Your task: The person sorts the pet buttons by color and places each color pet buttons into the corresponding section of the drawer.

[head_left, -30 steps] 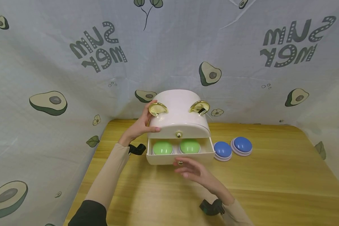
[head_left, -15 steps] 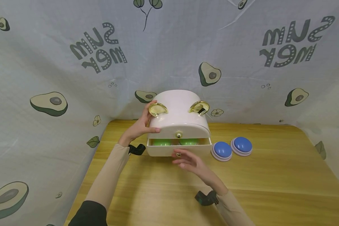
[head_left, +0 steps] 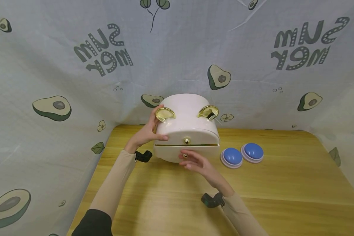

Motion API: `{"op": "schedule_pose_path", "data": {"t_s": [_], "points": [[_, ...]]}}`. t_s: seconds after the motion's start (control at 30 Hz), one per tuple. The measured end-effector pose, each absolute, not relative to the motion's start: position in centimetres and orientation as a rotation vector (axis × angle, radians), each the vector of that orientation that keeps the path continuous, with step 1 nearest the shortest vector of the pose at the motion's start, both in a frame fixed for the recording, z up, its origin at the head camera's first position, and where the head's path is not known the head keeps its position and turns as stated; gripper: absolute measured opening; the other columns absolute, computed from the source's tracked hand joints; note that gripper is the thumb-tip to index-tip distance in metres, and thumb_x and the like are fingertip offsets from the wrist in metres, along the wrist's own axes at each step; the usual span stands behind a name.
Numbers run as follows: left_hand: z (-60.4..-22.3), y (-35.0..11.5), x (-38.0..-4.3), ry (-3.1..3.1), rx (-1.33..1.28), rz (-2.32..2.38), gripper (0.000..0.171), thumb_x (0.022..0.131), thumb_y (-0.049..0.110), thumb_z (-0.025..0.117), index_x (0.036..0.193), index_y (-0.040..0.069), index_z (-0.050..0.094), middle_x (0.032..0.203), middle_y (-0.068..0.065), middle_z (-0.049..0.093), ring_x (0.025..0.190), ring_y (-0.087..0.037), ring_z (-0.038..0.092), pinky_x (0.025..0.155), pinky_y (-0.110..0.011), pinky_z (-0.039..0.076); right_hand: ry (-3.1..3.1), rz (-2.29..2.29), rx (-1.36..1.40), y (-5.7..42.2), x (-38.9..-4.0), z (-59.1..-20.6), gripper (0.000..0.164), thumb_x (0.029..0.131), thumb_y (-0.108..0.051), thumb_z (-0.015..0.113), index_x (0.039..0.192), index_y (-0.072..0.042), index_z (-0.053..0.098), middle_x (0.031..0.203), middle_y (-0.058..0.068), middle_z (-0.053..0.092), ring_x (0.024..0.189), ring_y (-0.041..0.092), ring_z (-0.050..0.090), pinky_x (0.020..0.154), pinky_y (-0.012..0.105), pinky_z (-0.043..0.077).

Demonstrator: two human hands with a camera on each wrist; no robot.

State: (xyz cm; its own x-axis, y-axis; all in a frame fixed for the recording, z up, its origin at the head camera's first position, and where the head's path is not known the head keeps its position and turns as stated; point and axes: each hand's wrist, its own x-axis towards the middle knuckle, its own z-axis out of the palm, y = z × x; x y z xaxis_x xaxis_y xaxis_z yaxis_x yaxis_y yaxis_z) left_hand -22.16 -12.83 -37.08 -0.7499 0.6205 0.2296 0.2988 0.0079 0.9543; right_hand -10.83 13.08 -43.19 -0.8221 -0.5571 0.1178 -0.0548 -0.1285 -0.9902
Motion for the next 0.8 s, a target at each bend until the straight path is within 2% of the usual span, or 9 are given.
{"op": "schedule_pose_path", "data": {"t_s": [0.17,0.37,0.67,0.73,0.8], "points": [[-37.3,-12.9,-22.2,2.04,0.963,1.799,0.124,0.068,0.035,0.086,0.15,0.023,-0.006,0.157,-0.01,0.004,0.142,-0.025,0.011,0.108,-0.055,0.018,1.811,-2.034,-0.673,12.9,-11.3,-43.4,0.051,0.096,-0.009,0.055,0.142,0.003,0.037,0.137,0.028,0.044,0.119,0.046,0.048,0.096,0.035,0.043],[-37.1,-12.8,-21.9,2.068,0.981,1.802,0.118,0.07,0.039,0.085,0.149,0.03,-0.003,0.157,-0.006,0.008,0.141,-0.017,0.013,0.108,-0.054,0.019,1.806,-2.045,-0.667,12.9,-11.6,-43.5,0.05,0.096,-0.011,0.055,0.141,0.004,0.038,0.135,0.029,0.045,0.117,0.04,0.052,0.097,0.036,0.043],[-37.3,-12.8,-21.8,2.087,0.976,1.797,0.117,0.07,0.044,0.084,0.149,0.034,-0.002,0.156,-0.005,0.012,0.14,-0.016,0.016,0.107,-0.054,0.02,1.817,-2.036,-0.649,13.0,-11.9,-43.3,0.051,0.096,-0.012,0.055,0.14,0.006,0.037,0.135,0.029,0.046,0.118,0.042,0.051,0.096,0.036,0.043],[-37.3,-12.7,-21.8,2.09,0.972,1.798,0.117,0.071,0.038,0.084,0.149,0.033,-0.003,0.156,-0.005,0.013,0.14,-0.016,0.016,0.107,-0.054,0.021,1.817,-2.038,-0.65,13.0,-12.0,-43.3,0.051,0.096,-0.011,0.055,0.14,0.007,0.038,0.135,0.029,0.046,0.117,0.042,0.051,0.096,0.036,0.043],[-37.3,-12.6,-21.8,2.092,0.965,1.806,0.115,0.075,0.025,0.084,0.149,0.032,-0.003,0.155,-0.006,0.015,0.139,-0.017,0.017,0.107,-0.053,0.022,1.815,-2.041,-0.649,13.0,-12.0,-43.3,0.05,0.096,-0.01,0.055,0.14,0.007,0.038,0.135,0.029,0.045,0.118,0.043,0.051,0.096,0.036,0.044]]}}
